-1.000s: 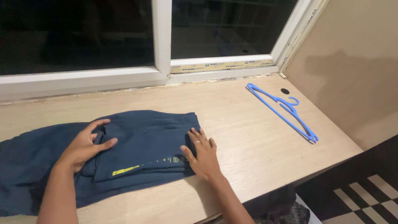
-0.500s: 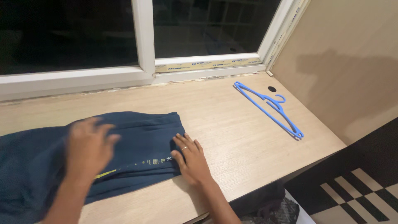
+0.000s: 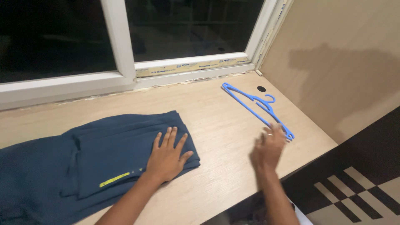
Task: The person folds a pair of dark blue sweatpants on a desk, places them on a blue hanger, and hangs them in a wardrobe. They then fold a light blue hoodie, place it on a hanger, and hang it in the wardrobe.
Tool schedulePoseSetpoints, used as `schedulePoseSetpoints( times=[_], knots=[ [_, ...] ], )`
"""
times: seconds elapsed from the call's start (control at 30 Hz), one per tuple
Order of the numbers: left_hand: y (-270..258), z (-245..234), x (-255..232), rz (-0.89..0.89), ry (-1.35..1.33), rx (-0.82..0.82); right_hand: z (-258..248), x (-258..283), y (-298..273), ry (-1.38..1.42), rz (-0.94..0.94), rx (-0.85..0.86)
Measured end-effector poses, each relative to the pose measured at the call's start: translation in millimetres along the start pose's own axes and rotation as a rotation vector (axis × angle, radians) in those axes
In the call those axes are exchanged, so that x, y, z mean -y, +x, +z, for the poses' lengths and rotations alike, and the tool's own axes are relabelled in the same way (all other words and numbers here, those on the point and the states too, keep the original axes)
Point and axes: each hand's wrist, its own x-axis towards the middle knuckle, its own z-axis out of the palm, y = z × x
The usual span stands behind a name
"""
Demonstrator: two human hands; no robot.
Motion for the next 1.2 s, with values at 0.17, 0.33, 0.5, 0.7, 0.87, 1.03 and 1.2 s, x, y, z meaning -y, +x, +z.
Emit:
schedulePoseSetpoints(
  times=[0.17, 0.33, 0.5, 0.7, 0.87, 1.03, 1.2],
  knots=[
    [41, 4, -35, -0.020, -0.004, 0.021, 20, -79, 19, -0.179, 0.027, -0.020],
    [60, 6, -50, -0.015, -0.008, 0.037, 45, -106, 28, -0.228, 0.321, 0.013],
    [63, 11, -50, -0.004, -0.024, 0.016, 47, -103, 35, -0.197, 0.506, 0.172],
    [60, 12, -49, -0.020, -0.115, -0.056, 25, -78, 29, -0.154, 0.481, 0.188],
    [59, 12, -49, -0.040, -0.129, -0.060, -2, -44, 18, 0.051, 0.486, 0.116],
    [56, 5, -55, -0.006, -0.226, -0.202, -25, 12, -1, 0.410, 0.759, 0.056],
    [37, -9, -59, 0.076, -0.417, -0.399, -32, 53, -30, 0.396, 0.726, 0.085]
  ],
)
